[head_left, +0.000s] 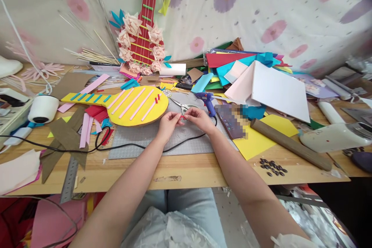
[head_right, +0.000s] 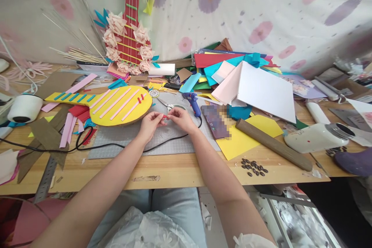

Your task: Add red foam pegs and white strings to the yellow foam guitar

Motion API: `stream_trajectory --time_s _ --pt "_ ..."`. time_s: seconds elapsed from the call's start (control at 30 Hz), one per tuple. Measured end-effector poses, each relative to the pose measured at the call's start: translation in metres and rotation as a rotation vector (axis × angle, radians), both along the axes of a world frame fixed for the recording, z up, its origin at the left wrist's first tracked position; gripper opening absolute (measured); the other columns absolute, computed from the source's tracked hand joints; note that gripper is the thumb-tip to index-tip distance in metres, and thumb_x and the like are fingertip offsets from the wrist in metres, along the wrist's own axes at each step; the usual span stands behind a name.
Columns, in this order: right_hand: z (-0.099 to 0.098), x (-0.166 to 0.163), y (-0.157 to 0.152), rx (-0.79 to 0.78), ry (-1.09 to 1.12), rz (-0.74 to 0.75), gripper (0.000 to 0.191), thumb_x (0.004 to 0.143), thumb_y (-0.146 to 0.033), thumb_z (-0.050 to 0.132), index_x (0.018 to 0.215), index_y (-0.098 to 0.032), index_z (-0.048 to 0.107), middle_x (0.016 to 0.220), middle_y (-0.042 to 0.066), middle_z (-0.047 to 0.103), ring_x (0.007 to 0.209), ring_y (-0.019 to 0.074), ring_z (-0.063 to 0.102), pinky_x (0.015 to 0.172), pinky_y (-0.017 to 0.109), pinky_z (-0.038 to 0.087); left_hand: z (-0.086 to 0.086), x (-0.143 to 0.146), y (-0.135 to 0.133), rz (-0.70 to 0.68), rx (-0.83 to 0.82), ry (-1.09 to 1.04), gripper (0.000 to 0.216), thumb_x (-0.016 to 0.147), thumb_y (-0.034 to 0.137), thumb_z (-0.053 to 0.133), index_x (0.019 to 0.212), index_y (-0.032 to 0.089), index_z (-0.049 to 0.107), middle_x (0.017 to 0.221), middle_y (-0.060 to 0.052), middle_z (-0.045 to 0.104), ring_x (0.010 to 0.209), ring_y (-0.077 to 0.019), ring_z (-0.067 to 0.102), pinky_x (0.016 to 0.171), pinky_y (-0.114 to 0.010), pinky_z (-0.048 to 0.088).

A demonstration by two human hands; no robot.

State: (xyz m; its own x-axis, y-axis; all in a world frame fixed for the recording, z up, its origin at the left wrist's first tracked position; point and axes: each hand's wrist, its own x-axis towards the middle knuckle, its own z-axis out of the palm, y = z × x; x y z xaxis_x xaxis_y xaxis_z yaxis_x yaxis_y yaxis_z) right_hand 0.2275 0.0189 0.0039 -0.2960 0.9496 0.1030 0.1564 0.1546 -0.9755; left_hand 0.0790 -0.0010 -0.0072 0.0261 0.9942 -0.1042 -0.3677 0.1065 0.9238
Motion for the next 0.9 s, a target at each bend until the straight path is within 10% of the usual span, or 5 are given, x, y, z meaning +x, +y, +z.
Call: stream_trajectory --time_s 0.9 --pt "-0.0052 -0.0042 0.0021 0.004 0.011 -0.003 0.034 0.064 -0.049 0.068 0.068 -0.018 0.053 0.066 -0.001 0.053 0.062 0.011 0.047 0.059 0.025 0.038 0.0089 -0.001 -0.0025 -0.062 -0.077 -0.052 0.018 0.075 0.026 0.066 0.071 0.012 0.056 0.063 -0.001 0.064 0.051 -0.0078 0.059 0.062 -0.025 0.052"
